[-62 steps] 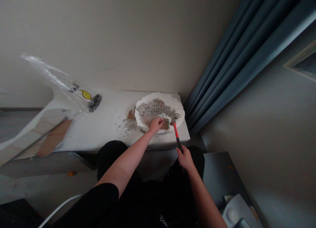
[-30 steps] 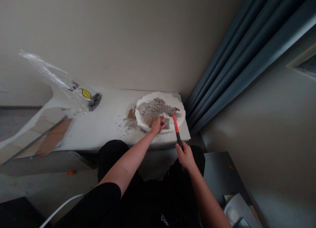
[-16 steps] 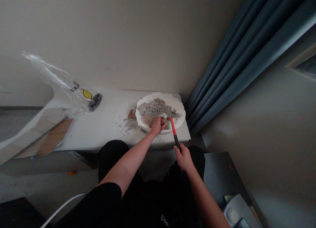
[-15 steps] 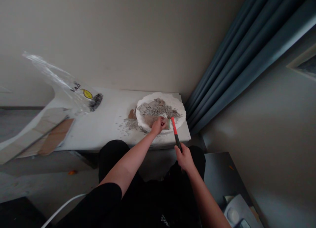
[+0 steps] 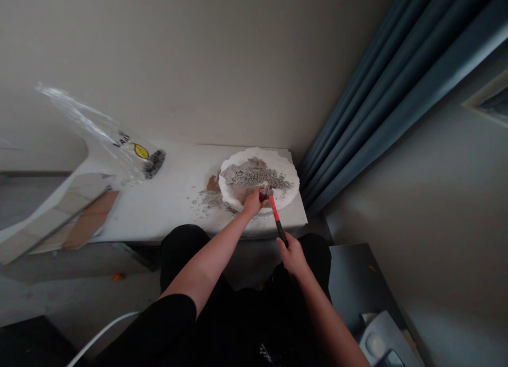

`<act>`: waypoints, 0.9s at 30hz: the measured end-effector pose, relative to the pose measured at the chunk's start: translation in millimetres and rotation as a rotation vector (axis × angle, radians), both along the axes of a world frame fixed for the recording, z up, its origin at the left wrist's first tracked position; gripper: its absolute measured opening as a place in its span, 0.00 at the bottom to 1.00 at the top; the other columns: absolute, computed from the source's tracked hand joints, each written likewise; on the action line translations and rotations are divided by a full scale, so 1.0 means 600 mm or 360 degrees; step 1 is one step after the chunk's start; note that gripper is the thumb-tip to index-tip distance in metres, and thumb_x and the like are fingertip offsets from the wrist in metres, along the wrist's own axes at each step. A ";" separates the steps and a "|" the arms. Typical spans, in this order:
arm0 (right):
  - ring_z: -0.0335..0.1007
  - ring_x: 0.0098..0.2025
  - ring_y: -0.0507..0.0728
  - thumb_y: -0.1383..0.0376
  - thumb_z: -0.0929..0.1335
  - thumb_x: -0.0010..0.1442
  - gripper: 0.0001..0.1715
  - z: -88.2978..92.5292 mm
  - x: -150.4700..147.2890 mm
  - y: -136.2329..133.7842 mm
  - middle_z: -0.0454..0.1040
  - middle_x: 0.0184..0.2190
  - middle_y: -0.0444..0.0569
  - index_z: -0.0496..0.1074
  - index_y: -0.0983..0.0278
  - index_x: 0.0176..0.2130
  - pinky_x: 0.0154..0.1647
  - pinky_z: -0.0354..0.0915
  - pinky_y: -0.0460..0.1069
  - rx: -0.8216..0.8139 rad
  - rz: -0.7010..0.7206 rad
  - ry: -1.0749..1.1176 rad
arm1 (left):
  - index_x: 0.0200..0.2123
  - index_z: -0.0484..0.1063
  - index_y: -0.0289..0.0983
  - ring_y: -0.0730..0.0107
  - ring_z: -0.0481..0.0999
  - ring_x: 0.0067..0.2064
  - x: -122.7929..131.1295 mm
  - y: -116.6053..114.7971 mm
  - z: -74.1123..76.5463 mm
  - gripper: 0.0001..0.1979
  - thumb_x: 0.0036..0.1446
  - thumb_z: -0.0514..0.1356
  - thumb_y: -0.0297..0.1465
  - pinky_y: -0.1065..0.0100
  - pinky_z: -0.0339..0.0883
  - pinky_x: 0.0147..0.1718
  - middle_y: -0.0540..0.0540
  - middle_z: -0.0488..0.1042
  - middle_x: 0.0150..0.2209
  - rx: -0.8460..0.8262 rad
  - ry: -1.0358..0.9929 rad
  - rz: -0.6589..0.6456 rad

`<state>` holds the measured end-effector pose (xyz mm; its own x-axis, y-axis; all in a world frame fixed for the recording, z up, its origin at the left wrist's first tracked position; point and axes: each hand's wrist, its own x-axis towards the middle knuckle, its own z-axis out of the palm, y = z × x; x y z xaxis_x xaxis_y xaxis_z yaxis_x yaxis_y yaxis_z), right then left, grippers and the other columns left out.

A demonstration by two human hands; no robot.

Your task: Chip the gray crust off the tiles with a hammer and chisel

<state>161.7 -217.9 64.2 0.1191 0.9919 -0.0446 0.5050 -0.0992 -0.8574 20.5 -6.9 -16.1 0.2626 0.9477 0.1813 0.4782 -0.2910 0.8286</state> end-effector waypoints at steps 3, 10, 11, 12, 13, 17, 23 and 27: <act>0.74 0.36 0.59 0.57 0.62 0.65 0.20 0.000 -0.001 0.001 0.77 0.34 0.53 0.73 0.68 0.46 0.38 0.65 0.49 0.0010 -0.0003 -0.0039 | 0.54 0.64 0.39 0.65 0.76 0.41 -0.014 -0.001 0.004 0.29 0.47 0.67 0.31 0.63 0.72 0.39 0.43 0.75 0.43 0.0032 -0.0120 0.0033; 0.75 0.38 0.61 0.58 0.62 0.64 0.21 -0.015 -0.006 0.000 0.79 0.38 0.57 0.73 0.69 0.48 0.40 0.67 0.51 -0.0029 -0.0033 -0.0123 | 0.49 0.66 0.36 0.71 0.73 0.35 -0.088 -0.020 0.026 0.18 0.55 0.58 0.32 0.68 0.68 0.37 0.45 0.74 0.39 0.0299 -0.0044 0.0325; 0.75 0.38 0.61 0.58 0.62 0.64 0.21 -0.017 -0.006 0.000 0.79 0.38 0.56 0.73 0.69 0.48 0.40 0.67 0.51 -0.0025 -0.0035 -0.0119 | 0.48 0.67 0.36 0.71 0.72 0.33 -0.104 -0.025 0.026 0.16 0.55 0.57 0.33 0.69 0.67 0.36 0.46 0.74 0.37 0.0326 0.0004 0.0327; 0.75 0.38 0.61 0.57 0.62 0.64 0.22 -0.019 -0.006 -0.001 0.79 0.38 0.56 0.73 0.69 0.48 0.40 0.67 0.51 -0.0014 -0.0036 -0.0109 | 0.46 0.68 0.37 0.72 0.71 0.32 -0.121 -0.030 0.026 0.14 0.56 0.57 0.33 0.69 0.67 0.36 0.47 0.73 0.34 0.0345 0.0067 0.0319; 0.75 0.39 0.61 0.56 0.62 0.64 0.22 -0.021 -0.006 -0.002 0.79 0.38 0.56 0.73 0.68 0.49 0.40 0.67 0.51 -0.0002 -0.0039 -0.0096 | 0.42 0.69 0.37 0.71 0.71 0.31 -0.138 -0.035 0.023 0.11 0.56 0.56 0.34 0.69 0.66 0.35 0.48 0.73 0.31 0.0350 0.0152 0.0302; 0.75 0.38 0.60 0.56 0.62 0.64 0.22 -0.027 -0.004 -0.004 0.78 0.38 0.56 0.73 0.68 0.49 0.40 0.67 0.51 -0.0006 -0.0038 -0.0072 | 0.32 0.71 0.38 0.69 0.72 0.30 -0.201 -0.044 -0.001 0.07 0.56 0.55 0.34 0.68 0.64 0.35 0.48 0.74 0.28 0.0206 0.0552 0.0408; 0.72 0.31 0.58 0.54 0.63 0.62 0.20 -0.018 0.017 0.002 0.76 0.29 0.52 0.74 0.67 0.42 0.33 0.65 0.49 -0.0012 -0.0156 -0.0045 | 0.39 0.76 0.37 0.59 0.75 0.44 -0.240 -0.045 -0.048 0.11 0.56 0.55 0.29 0.64 0.67 0.43 0.41 0.76 0.43 -0.0116 0.1066 0.0122; 0.69 0.24 0.55 0.53 0.63 0.63 0.21 -0.012 0.035 0.001 0.71 0.21 0.46 0.73 0.67 0.41 0.24 0.62 0.46 -0.0069 -0.0231 0.0001 | 0.51 0.74 0.39 0.57 0.70 0.53 -0.232 -0.054 -0.065 0.19 0.57 0.53 0.26 0.61 0.65 0.50 0.40 0.70 0.53 -0.0082 0.1169 -0.0112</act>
